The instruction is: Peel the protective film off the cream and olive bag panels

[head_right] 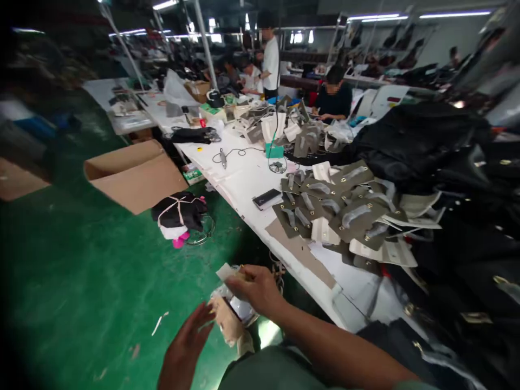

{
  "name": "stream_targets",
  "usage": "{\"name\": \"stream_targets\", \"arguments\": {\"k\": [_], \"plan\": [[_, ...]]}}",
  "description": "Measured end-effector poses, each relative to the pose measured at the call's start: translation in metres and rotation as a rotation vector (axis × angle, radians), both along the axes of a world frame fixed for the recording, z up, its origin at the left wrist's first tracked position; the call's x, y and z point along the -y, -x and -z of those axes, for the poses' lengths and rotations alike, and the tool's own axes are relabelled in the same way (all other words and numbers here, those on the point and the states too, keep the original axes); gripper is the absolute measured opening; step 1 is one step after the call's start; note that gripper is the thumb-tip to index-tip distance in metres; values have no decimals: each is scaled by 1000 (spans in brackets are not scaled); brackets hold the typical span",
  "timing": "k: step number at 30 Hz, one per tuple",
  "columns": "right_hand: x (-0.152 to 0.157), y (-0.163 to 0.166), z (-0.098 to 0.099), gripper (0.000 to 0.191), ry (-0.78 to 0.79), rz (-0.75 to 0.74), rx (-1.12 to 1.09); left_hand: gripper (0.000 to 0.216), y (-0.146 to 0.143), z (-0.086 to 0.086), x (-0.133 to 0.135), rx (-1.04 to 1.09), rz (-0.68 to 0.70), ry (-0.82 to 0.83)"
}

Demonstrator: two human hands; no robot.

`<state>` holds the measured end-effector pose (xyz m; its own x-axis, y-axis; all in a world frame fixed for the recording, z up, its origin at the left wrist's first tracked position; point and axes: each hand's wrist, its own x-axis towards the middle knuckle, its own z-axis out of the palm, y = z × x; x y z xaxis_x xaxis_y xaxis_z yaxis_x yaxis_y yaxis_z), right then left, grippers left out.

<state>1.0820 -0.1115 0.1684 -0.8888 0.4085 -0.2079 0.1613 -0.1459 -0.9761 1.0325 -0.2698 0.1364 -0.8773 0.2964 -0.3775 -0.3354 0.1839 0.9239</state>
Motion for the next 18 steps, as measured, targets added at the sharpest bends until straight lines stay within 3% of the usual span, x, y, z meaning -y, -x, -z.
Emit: {"name": "stream_targets", "arguments": {"k": [2, 4, 7, 10, 12, 16, 18], "plan": [[-10, -10, -17, 43, -105, 146, -25, 48, 6, -10, -18, 0, 206, -118], [-19, -22, -30, 42, -222, 258, -19, 41, 7, -19, -47, -41, 392, -210], [-36, -44, -36, 37, -394, 390, 110, 24, 1, -27, -90, -153, 542, -237], [-57, -61, -32, 22, -518, 508, 168, 23, -5, -28, -116, -160, 632, -211], [-73, -66, -28, 30, -491, 526, 80, 25, -7, -28, -131, -120, 660, -169], [-106, -64, -21, 18, -222, 440, -8, 31, -7, -30, -165, -23, 649, -137], [-123, -63, -16, 20, -109, 482, 3, 35, -6, -28, -186, 26, 665, -128]]}}
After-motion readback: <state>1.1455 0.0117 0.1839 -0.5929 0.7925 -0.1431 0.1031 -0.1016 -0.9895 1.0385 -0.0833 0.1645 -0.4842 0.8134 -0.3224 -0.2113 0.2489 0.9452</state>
